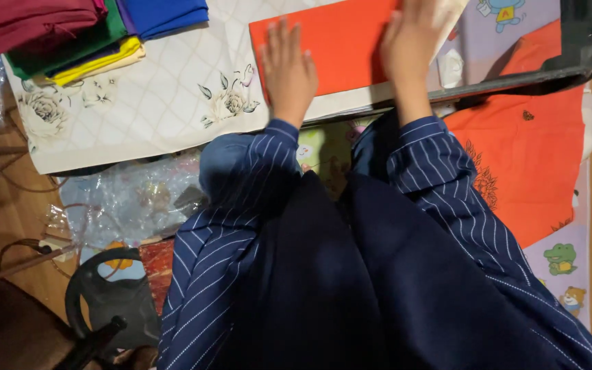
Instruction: Fold a large piece of orange fabric into a neat rectangle on a floor mat
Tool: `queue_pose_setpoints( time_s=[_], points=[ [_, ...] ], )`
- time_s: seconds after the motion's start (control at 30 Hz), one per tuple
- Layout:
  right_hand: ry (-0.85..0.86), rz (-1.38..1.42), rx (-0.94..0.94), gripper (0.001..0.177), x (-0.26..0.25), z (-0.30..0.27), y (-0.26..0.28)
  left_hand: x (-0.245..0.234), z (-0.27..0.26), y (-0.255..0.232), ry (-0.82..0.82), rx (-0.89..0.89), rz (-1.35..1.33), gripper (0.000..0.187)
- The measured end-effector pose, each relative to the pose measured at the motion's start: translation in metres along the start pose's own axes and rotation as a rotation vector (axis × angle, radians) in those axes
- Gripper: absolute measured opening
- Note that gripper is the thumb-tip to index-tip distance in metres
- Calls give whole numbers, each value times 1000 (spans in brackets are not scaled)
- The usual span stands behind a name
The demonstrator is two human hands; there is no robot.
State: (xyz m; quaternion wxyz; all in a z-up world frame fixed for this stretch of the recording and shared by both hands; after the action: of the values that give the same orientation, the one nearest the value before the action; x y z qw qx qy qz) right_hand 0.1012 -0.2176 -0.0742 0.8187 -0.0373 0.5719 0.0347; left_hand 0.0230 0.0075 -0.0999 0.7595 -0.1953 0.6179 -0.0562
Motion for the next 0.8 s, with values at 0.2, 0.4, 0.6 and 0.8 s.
queue_pose_setpoints(
  time_s=[0.2, 0.4, 0.6, 0.8],
  points=[
    [-27, 459, -441, 43, -17, -13, 89, 40, 24, -47, -33, 185, -253, 47],
    [29, 406, -326, 46, -7, -7, 76, 38, 21, -30, -18, 117, -37, 61],
    [1, 381, -227, 42, 0, 6, 52, 32, 22, -10, -30, 56, 87, 68],
    [-97, 294, -98, 35, 10, 14, 20, 16, 13, 9, -115, 108, -102, 51]
  ],
)
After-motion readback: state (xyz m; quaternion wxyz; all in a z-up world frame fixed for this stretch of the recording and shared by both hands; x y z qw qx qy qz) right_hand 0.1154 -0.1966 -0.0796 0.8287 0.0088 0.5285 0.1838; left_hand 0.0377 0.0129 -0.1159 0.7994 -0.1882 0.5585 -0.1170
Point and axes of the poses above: each hand's wrist, its own z-axis towards the middle knuckle, its own x-axis out of the palm, y = z × x, the point moved 7 cm from there along z, towards the middle knuckle, and after that the axes turned 9 degrees about -z, right-handed, at the moved point
